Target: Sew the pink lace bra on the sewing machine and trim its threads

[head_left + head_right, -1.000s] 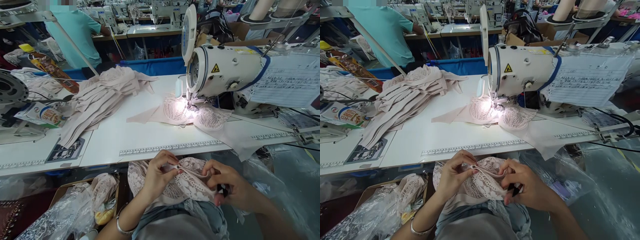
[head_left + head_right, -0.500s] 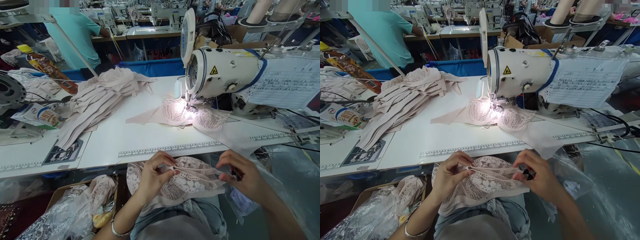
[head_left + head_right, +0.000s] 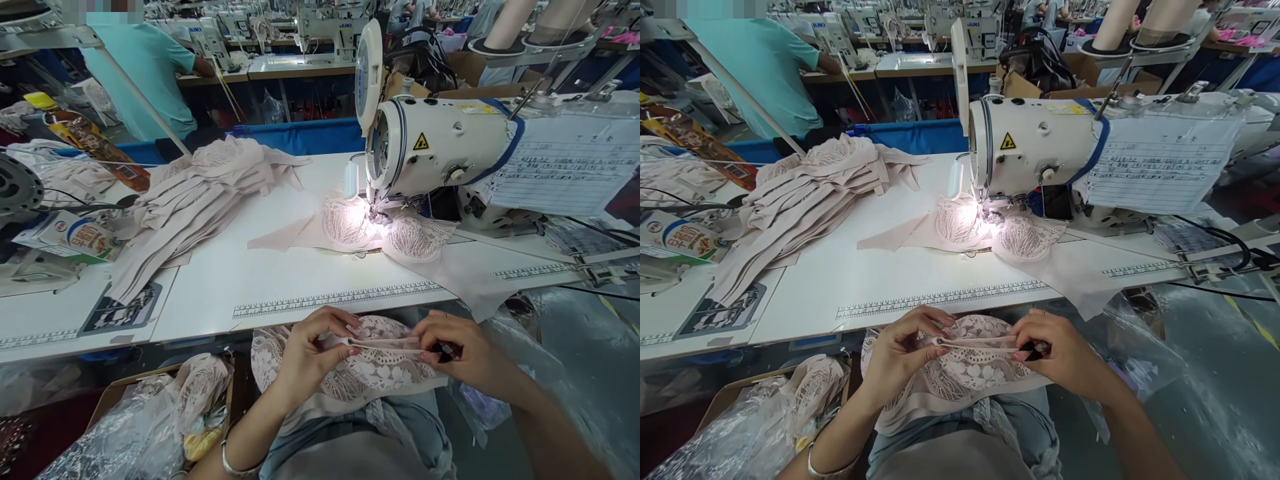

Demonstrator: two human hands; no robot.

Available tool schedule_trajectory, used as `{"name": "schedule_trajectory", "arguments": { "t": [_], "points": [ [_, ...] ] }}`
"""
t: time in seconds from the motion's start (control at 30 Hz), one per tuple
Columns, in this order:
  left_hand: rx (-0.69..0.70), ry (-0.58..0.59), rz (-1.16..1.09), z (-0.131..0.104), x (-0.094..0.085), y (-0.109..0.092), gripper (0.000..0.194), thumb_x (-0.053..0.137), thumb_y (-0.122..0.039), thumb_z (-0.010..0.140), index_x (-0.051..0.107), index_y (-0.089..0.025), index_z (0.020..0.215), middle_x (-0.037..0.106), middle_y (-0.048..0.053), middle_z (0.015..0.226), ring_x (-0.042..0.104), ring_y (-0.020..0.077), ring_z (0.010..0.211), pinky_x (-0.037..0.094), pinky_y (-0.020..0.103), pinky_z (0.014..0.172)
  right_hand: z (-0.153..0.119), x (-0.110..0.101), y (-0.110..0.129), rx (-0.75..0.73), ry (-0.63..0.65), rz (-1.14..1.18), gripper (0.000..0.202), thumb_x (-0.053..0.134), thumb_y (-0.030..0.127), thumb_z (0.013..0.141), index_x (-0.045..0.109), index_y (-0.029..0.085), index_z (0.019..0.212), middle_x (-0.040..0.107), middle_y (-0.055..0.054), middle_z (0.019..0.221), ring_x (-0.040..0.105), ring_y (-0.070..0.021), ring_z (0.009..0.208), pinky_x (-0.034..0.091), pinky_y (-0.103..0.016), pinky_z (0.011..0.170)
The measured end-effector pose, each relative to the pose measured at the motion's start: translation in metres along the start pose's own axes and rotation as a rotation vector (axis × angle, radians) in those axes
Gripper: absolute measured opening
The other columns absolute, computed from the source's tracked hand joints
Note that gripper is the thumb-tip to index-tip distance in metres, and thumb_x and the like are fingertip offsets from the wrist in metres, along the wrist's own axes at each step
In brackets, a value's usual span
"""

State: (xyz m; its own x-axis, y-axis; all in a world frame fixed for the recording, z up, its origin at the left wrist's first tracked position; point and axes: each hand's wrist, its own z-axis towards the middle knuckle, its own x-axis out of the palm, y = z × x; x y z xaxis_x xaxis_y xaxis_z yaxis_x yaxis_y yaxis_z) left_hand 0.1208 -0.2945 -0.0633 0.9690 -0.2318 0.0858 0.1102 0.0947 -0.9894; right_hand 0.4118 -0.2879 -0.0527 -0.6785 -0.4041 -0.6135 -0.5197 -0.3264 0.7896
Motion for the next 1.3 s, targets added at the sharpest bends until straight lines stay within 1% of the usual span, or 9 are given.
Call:
{"name": "schedule_trajectory", "arguments": {
  "t": [0.17,0.23,0.43,0.6,0.73,0.93,1.13,1.2,1.3],
  "points": [
    [-0.142,-0.050,0.023,-0.004,0.001,0.007,0.014,0.071,-0.029,0.088,0.065,-0.018,0.082,0.069,0.002,0.075,0.059,0.0114,0.062,0.046,0.021,0.056,-0.003,-0.008,0.002,-0.068,-0.076,0.090,0.027,0.062,0.043,0.095,0.066,0.025,0.074,0.068,-0.003,0.075,0.067,-0.0179,0.071,0.052,-0.041,0.098],
    [-0.138,-0.086,0.073,-0.004,0.002,0.009,0.013,0.073,-0.027,0.086,0.065,-0.018,0.080,0.068,0.001,0.072,0.058,0.0109,0.060,0.044,0.020,0.054,-0.005,-0.009,0.003,-0.070,-0.163,0.048,0.026,0.063,0.042,0.094,0.066,0.026,0.074,0.070,-0.003,0.076,0.068,-0.0189,0.072,0.055,-0.039,0.091],
    [0.023,-0.196,0.109,0.000,0.004,0.011,0.008,0.079,-0.020,0.080,0.071,-0.020,0.077,0.074,0.005,0.091,0.069,0.0200,0.091,0.053,0.031,0.083,-0.004,0.000,0.009,-0.047,-0.457,-0.058,0.027,0.068,0.037,0.091,0.059,0.025,0.069,0.069,-0.005,0.075,0.064,-0.0188,0.063,0.049,-0.029,0.051],
    [0.095,-0.237,0.172,0.000,0.006,0.014,0.007,0.077,-0.021,0.083,0.072,-0.020,0.078,0.073,0.006,0.088,0.067,0.0208,0.087,0.052,0.033,0.079,-0.002,0.010,0.010,-0.113,-0.552,-0.143,0.024,0.067,0.027,0.091,0.054,0.025,0.072,0.068,-0.002,0.075,0.062,-0.0166,0.063,0.051,-0.029,0.057],
    [0.057,-0.232,0.164,0.000,0.005,0.015,0.007,0.077,-0.022,0.083,0.073,-0.020,0.078,0.073,0.006,0.088,0.066,0.0218,0.089,0.052,0.034,0.081,-0.004,0.013,0.005,-0.012,-0.582,-0.242,0.015,0.065,0.035,0.093,0.058,0.027,0.082,0.064,0.000,0.073,0.050,-0.0134,0.051,0.046,-0.029,0.051],
    [0.027,-0.249,0.104,0.001,0.005,0.016,0.006,0.080,-0.021,0.079,0.075,-0.021,0.077,0.073,0.005,0.089,0.066,0.0223,0.090,0.051,0.035,0.081,-0.002,0.008,0.012,0.055,-0.504,-0.306,0.014,0.061,0.039,0.095,0.067,0.028,0.088,0.067,-0.004,0.078,0.055,-0.0170,0.058,0.044,-0.031,0.050],
    [-0.010,-0.250,0.000,0.001,0.008,0.019,0.007,0.083,-0.023,0.078,0.076,-0.021,0.078,0.073,0.005,0.089,0.066,0.0214,0.089,0.052,0.035,0.084,-0.002,-0.012,0.019,0.057,-0.362,-0.062,0.021,0.065,0.039,0.093,0.066,0.027,0.076,0.062,-0.003,0.073,0.052,-0.0151,0.054,0.041,-0.030,0.047],
    [-0.030,-0.190,-0.048,0.003,0.006,0.016,0.010,0.083,-0.024,0.078,0.074,-0.020,0.077,0.072,0.006,0.088,0.066,0.0212,0.089,0.052,0.035,0.085,-0.004,-0.022,0.020,0.022,-0.313,0.022,0.021,0.067,0.041,0.091,0.066,0.028,0.075,0.061,-0.002,0.070,0.054,-0.0160,0.056,0.043,-0.030,0.049],
    [-0.071,0.057,-0.033,0.011,0.006,0.004,0.015,0.079,-0.030,0.082,0.072,-0.019,0.089,0.070,0.011,0.107,0.066,0.0245,0.103,0.051,0.037,0.092,-0.005,-0.030,0.027,-0.037,-0.228,0.070,0.020,0.069,0.039,0.090,0.065,0.028,0.073,0.061,-0.001,0.068,0.057,-0.0169,0.060,0.046,-0.030,0.054]
  ]
}}
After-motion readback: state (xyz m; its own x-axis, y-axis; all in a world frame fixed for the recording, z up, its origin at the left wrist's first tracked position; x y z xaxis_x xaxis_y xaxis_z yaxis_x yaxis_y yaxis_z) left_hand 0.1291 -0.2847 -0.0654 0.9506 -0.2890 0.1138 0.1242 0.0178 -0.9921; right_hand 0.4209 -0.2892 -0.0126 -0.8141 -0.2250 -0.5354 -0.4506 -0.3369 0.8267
